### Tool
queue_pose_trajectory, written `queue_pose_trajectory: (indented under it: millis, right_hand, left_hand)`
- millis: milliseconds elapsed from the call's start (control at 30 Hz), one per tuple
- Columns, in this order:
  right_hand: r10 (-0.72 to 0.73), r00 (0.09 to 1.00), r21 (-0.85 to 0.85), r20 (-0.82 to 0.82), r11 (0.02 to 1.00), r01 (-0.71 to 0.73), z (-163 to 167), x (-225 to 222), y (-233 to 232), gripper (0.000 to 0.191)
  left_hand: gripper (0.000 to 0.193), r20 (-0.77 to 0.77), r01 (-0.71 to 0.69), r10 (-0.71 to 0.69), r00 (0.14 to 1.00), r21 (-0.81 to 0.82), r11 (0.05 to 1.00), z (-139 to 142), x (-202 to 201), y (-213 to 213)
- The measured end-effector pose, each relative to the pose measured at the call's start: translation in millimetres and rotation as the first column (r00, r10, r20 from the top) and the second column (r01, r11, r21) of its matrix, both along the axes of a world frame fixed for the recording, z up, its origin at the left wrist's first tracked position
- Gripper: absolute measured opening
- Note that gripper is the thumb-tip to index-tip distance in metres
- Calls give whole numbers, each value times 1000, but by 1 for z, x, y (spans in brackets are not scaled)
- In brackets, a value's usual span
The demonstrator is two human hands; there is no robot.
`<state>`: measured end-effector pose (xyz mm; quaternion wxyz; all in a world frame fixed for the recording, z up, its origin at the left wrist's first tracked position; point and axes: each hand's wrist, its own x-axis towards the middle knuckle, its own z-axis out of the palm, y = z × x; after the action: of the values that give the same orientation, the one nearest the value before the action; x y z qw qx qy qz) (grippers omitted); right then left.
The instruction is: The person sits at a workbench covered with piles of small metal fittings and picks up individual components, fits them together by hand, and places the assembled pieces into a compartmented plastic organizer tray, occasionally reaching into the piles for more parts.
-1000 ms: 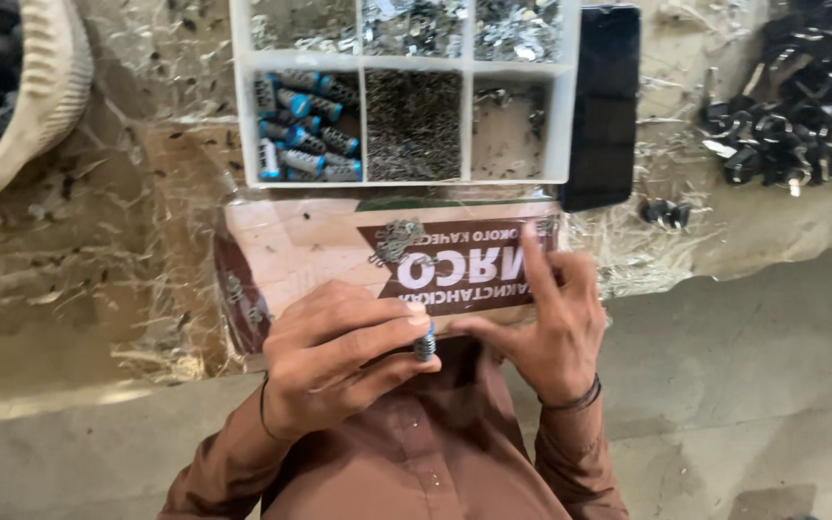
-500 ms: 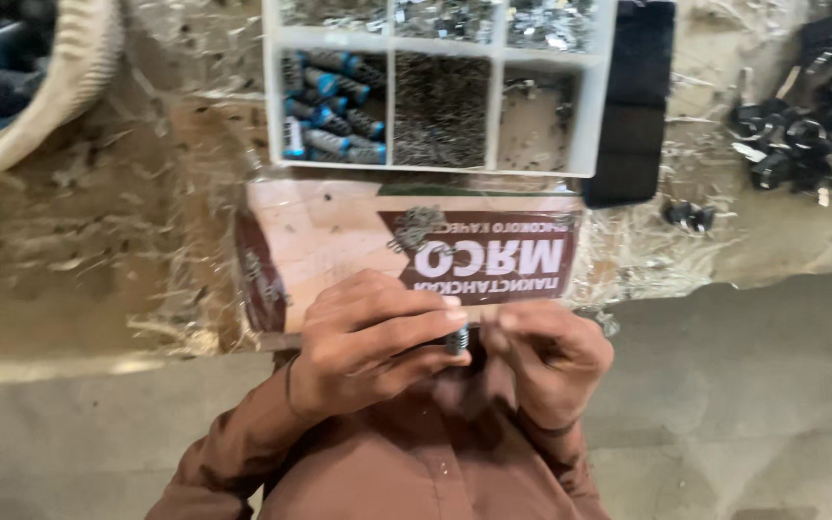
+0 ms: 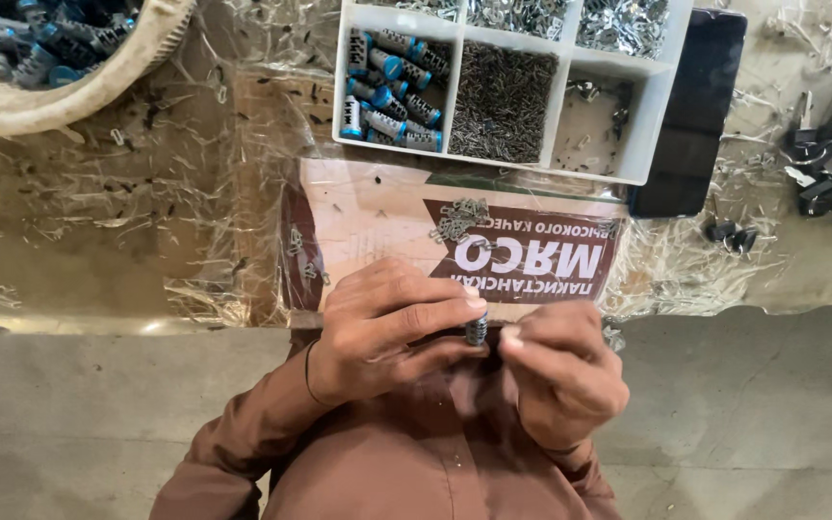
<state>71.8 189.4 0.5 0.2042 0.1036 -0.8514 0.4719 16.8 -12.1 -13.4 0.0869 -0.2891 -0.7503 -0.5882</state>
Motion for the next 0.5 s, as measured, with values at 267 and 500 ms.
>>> queue_pose_trajectory:
  millis: [267,500]
  right_hand:
    - [37,998,-166,42,986,-30,-7,-5,-4,26]
    - [162,985,-78,61,984,-157,-9,-8,5,28]
  left_hand:
    - [42,18,-12,11,1000,9,1000,1,1,-1]
    - [38,12,-5,6,1000,-25,1000,-2,0,-2]
